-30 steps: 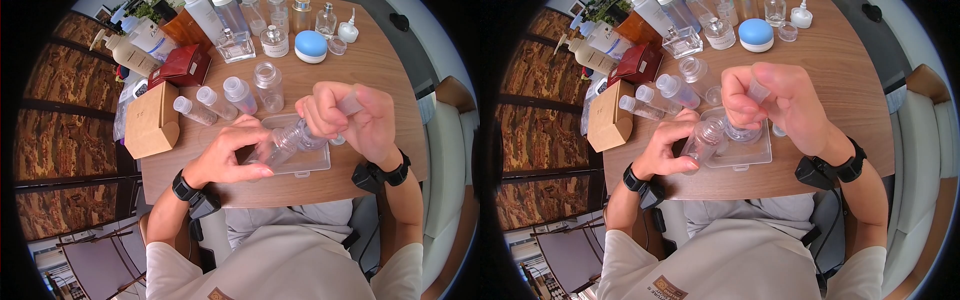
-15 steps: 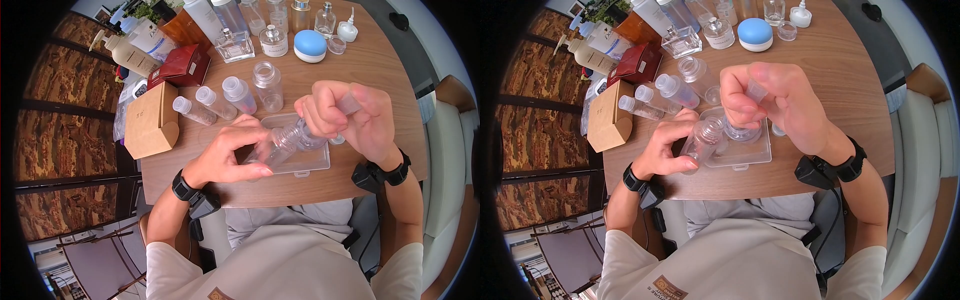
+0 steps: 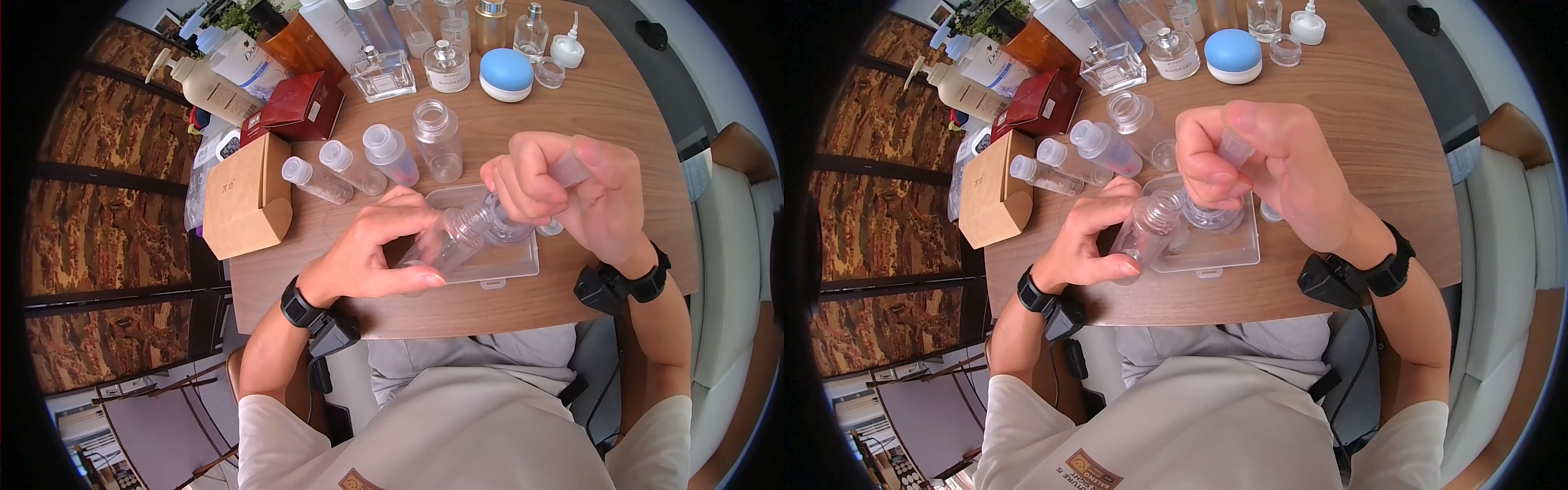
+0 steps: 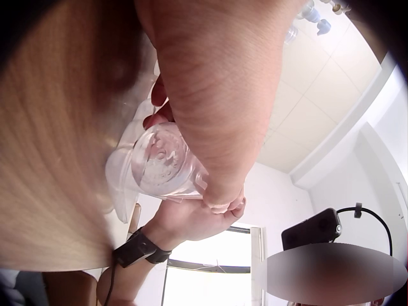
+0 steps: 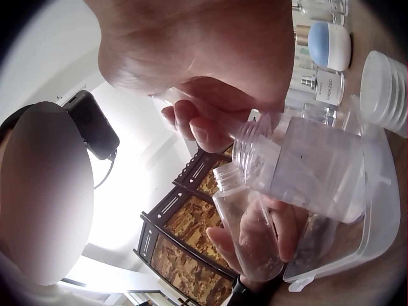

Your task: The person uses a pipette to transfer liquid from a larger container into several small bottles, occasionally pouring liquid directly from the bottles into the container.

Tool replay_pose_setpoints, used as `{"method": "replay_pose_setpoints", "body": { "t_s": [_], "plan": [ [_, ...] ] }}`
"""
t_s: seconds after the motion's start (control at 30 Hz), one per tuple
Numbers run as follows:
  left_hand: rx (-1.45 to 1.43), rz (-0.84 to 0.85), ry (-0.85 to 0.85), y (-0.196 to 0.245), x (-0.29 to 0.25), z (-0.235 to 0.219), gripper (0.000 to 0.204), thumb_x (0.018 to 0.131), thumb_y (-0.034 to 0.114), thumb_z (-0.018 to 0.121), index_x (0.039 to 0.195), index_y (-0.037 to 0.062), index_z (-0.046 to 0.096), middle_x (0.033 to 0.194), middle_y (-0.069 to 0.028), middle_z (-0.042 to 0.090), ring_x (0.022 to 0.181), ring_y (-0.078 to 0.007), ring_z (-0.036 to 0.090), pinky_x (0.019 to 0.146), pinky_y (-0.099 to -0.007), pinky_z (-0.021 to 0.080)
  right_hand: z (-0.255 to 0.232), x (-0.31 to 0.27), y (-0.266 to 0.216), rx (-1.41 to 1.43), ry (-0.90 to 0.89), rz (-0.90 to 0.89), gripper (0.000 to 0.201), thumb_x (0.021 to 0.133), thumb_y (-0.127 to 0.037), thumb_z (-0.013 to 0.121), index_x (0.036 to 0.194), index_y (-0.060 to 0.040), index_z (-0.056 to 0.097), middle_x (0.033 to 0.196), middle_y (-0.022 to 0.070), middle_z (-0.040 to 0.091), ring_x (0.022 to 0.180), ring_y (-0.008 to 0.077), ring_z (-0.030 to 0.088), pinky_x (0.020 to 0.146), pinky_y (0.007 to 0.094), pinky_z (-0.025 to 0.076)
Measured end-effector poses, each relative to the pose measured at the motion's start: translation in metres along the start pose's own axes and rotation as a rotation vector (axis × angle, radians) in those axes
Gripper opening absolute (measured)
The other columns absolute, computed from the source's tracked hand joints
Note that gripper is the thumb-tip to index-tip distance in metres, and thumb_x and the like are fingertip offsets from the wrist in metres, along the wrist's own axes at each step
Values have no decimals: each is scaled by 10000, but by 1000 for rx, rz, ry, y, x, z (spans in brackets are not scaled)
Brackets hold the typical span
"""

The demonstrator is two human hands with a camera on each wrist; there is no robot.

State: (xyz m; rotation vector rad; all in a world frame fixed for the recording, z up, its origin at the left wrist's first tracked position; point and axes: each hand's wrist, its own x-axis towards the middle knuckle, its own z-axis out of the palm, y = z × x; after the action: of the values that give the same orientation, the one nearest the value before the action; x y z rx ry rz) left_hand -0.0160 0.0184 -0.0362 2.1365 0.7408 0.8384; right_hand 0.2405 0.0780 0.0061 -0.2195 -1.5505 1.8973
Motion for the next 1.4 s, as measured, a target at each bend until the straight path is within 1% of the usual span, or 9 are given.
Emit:
{"method": "replay_pose_setpoints", "body": {
  "t_s": [0.6, 0.7, 0.77, 0.8, 0.87, 1.0, 1.2, 1.27, 1.4],
  "plan": [
    [-11, -1, 3, 0, 0, 0, 466, 729, 272, 837, 1067, 2, 664, 748, -14, 637, 752, -203, 535, 827, -359, 388, -1, 0, 3, 20, -29, -40, 464, 968, -474, 316, 680, -111, 334, 625, -21, 313, 600, 123, 291, 572, 264, 260],
    [-10, 0, 0, 0, 1, 0, 465, 730, 268, 836, 1070, 2, 665, 749, -15, 637, 753, -203, 535, 825, -358, 388, -2, 2, 4, 30, -38, -87, 456, 972, -467, 307, 675, -121, 317, 610, -25, 305, 585, 128, 282, 626, 285, 297],
    [-9, 4, 0, -1, 1, -1, 464, 730, 265, 836, 1072, 3, 665, 750, -15, 637, 753, -203, 535, 827, -359, 388, -1, 3, 2, 95, -2, -133, 442, 990, -470, 257, 663, -175, 287, 572, -53, 285, 527, 134, 273, 814, 336, 317],
    [-10, 5, -5, 0, 1, -1, 466, 732, 264, 835, 1078, 3, 664, 751, -15, 639, 755, -203, 537, 829, -360, 388, -3, 4, 1, 94, -4, -134, 442, 990, -470, 257, 663, -175, 287, 572, -53, 285, 527, 134, 273, 814, 336, 317],
    [-9, 5, -9, -1, 0, -1, 468, 733, 262, 834, 1084, 4, 664, 752, -16, 640, 756, -202, 539, 831, -360, 389, -9, 5, -2, 211, -64, -229, 412, 975, -421, 305, 637, -186, 288, 561, -62, 291, 526, 132, 274, 824, 341, 306],
    [-19, 9, 8, -1, 0, 0, 472, 737, 271, 835, 1086, 6, 659, 755, -15, 642, 756, -201, 542, 839, -364, 389, -13, 5, -17, 271, -63, -274, 404, 969, -390, 342, 619, -197, 285, 543, -72, 286, 523, 114, 260, 816, 327, 301],
    [-10, 6, -4, -2, 0, 0, 450, 739, 283, 834, 1047, 7, 656, 753, -13, 635, 747, -197, 533, 844, -362, 387, -22, 4, -21, 418, 27, -339, 378, 968, -297, 377, 619, -195, 272, 526, -72, 242, 512, 95, 207, 814, 303, 306],
    [-12, 4, 0, 0, 1, 0, 440, 740, 285, 832, 1033, 7, 656, 752, -11, 632, 744, -196, 529, 844, -360, 386, -23, 4, -20, 577, 134, -342, 362, 965, -242, 379, 623, -186, 273, 530, -67, 225, 511, 97, 198, 816, 305, 315],
    [-13, -21, 4, 1, 1, 0, 385, 745, 287, 824, 959, 16, 655, 749, -7, 623, 738, -196, 522, 846, -356, 386, -24, 5, -18, 672, 247, -357, 344, 962, -186, 356, 628, -177, 273, 536, -53, 204, 511, 102, 190, 821, 310, 328]
  ]
}}
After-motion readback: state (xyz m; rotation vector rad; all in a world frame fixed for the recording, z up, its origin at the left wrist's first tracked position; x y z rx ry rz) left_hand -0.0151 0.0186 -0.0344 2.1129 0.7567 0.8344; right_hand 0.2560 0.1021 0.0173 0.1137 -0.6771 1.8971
